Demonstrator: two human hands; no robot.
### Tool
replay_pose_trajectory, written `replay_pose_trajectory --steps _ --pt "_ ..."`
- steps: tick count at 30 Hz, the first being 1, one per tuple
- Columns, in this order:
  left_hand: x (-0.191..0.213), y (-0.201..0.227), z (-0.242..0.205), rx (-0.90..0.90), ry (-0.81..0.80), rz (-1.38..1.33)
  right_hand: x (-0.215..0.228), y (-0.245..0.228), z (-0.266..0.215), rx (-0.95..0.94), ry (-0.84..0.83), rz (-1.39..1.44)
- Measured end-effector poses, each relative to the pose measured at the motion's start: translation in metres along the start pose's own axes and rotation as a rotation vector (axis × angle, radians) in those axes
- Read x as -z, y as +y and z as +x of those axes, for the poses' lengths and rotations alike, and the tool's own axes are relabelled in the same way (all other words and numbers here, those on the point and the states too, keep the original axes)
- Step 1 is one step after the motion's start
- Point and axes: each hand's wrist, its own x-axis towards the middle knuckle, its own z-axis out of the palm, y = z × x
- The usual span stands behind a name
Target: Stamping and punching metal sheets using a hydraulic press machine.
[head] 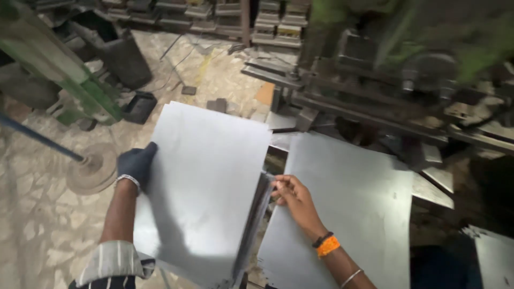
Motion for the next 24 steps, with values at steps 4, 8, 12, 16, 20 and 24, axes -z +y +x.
replay_pose_trajectory --steps 4,8,12,16,20,24 --pt "-0.012 0.116 -0.079 -0.033 -0.063 -0.369 0.032 -0.009 -0.042 -0.046 -0.088 0.092" --pt "-0.022 0.196 -0.157 -0.221 -0.351 -1.028 0.082 -0.032 -0.083 -0.053 0.373 0.148" --pt "-0.058 0.236 -0.209 -0.039 -0.765 -1.467 0.161 -0.041 -0.108 0.114 0.5 0.178" --pt "-0.094 0.273 -0.233 -0.127 -0.813 -1.226 0.217 -0.039 -0.099 0.061 0.645 0.214" --pt "-0.117 0.302 -0.209 -0.275 -0.691 -1.078 0.274 -0.008 -0.06 0.057 0.601 0.222" --pt "-0.112 0.328 -0.183 -0.258 -0.594 -1.006 0.281 -0.029 -0.036 0.058 0.618 0.125"
